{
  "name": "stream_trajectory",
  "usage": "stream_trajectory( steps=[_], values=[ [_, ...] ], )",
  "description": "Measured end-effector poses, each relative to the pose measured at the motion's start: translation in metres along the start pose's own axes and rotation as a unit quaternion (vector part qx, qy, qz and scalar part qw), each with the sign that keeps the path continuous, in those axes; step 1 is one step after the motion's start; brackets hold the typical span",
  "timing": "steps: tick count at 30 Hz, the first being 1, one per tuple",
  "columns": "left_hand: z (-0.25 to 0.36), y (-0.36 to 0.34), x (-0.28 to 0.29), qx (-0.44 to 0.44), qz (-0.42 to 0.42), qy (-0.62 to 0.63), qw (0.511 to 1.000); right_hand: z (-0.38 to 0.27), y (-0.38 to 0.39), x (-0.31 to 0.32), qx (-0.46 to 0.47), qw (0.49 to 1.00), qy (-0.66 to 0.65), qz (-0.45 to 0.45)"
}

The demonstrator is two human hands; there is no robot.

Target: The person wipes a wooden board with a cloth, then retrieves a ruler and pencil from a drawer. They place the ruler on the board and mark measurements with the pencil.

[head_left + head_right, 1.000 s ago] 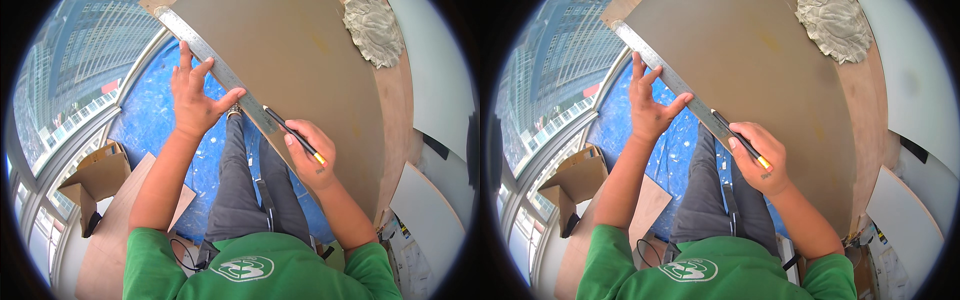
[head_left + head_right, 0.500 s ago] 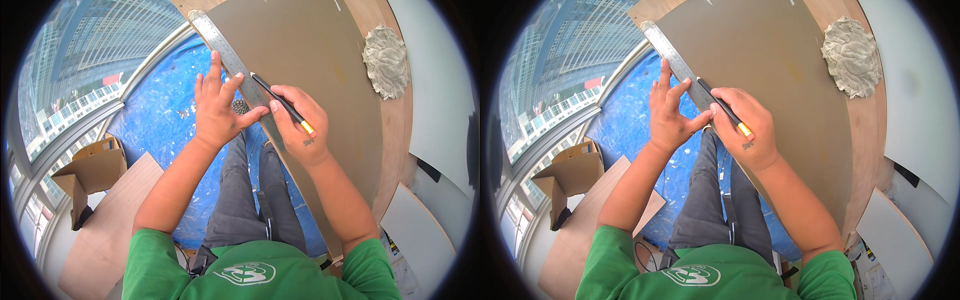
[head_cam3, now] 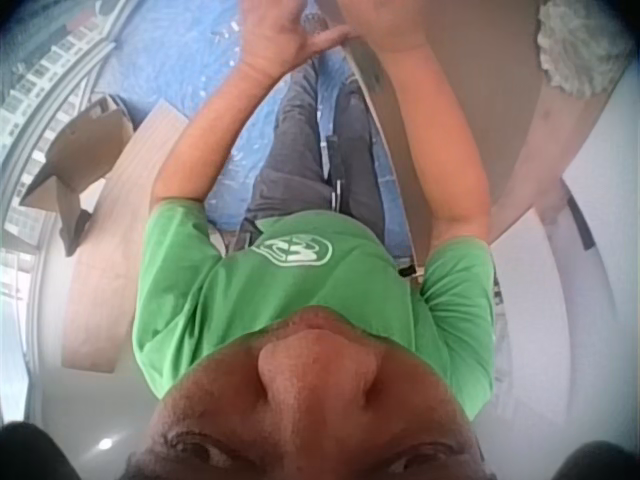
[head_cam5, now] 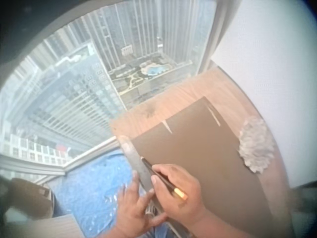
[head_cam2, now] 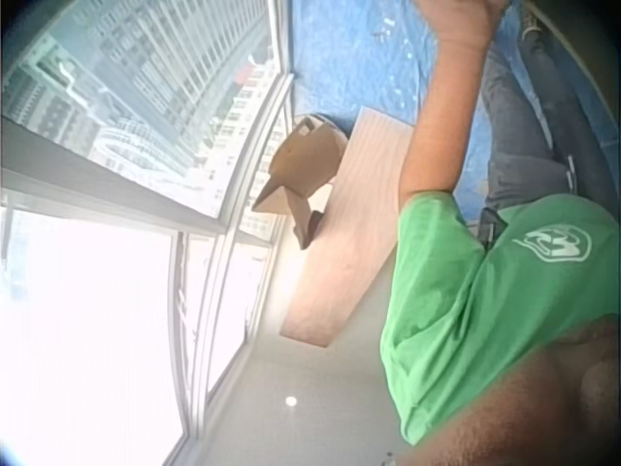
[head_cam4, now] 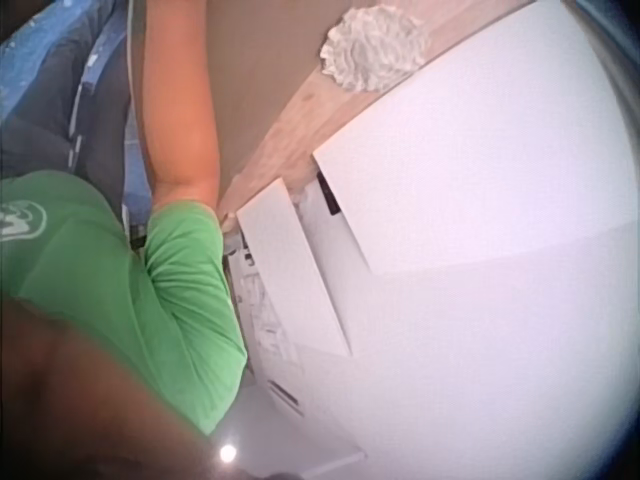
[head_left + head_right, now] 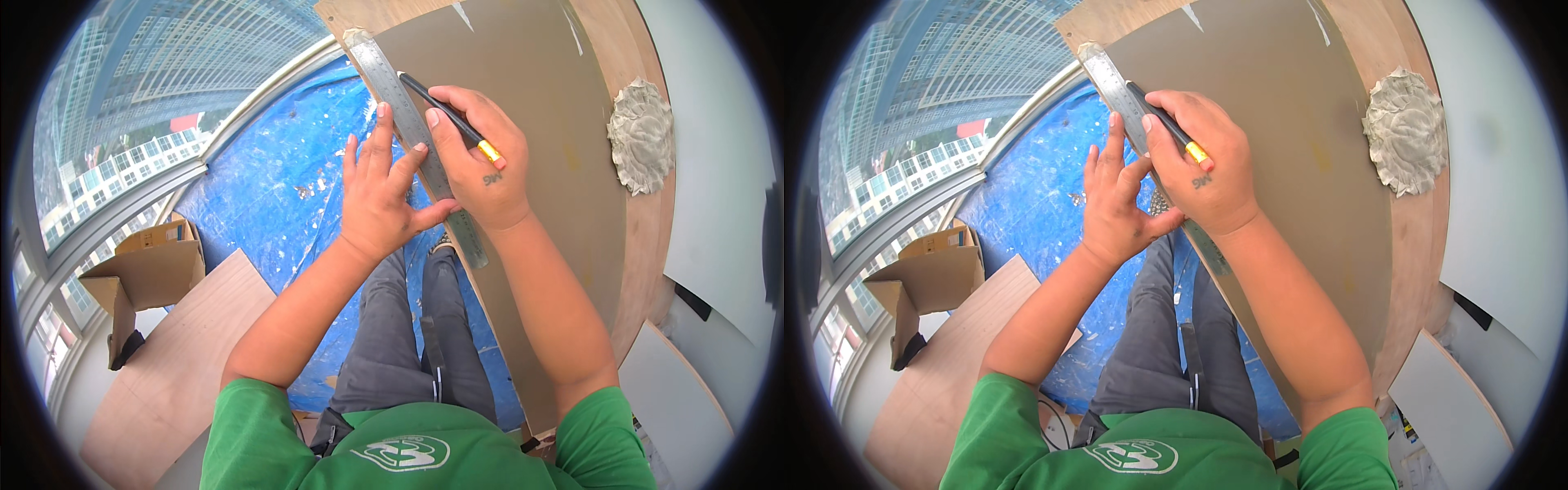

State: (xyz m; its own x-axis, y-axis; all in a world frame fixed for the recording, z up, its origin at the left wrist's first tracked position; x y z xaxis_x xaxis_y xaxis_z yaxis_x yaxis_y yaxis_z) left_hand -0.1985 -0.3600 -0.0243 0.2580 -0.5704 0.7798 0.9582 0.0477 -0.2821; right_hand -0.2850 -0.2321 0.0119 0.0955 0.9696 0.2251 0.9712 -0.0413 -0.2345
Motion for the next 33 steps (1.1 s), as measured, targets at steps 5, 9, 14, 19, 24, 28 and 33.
stream_trajectory(
  steps=[5, 9, 14, 19, 24, 28, 33],
  values=[
    [0.001, 0.000, 0.000, -0.001, -0.002, -0.004, 1.000, 0.004, -0.015, -0.015, 0.019, 1.000, -0.009, 0.007],
    [0.001, -0.001, 0.001, 0.007, -0.005, 0.003, 1.000, 0.005, -0.020, -0.022, 0.024, 1.000, -0.013, 0.012],
    [0.003, -0.002, 0.002, 0.005, -0.014, 0.007, 1.000, 0.007, -0.026, -0.029, 0.026, 0.999, -0.019, 0.010],
    [0.002, -0.001, 0.002, 0.009, -0.015, 0.007, 1.000, 0.008, -0.028, -0.032, 0.025, 1.000, -0.017, 0.008],
    [0.000, 0.000, 0.000, 0.013, -0.012, 0.005, 1.000, 0.011, -0.029, -0.033, 0.004, 1.000, -0.029, 0.010],
    [0.000, 0.000, -0.001, 0.011, -0.011, 0.006, 1.000, 0.004, -0.025, -0.023, 0.022, 1.000, 0.003, 0.003],
    [0.001, 0.000, 0.001, 0.000, -0.008, 0.007, 1.000, 0.000, -0.026, -0.020, -0.004, 1.000, 0.001, 0.001]
  ],
)
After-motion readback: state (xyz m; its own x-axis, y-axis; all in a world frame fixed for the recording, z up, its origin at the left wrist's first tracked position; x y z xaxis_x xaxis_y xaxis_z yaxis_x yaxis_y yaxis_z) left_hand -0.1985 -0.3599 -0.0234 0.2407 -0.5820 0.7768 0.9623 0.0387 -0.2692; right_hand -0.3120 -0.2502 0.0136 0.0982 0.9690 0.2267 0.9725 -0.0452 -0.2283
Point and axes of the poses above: each hand's wrist, its own y-axis away from the middle knuckle, its own x-axis out of the back of the hand, z = x × y, the point moved 6 cm from there along -y, towards the middle knuckle, and after that the axes turned 11 degrees about z, right-handed, at the moved point
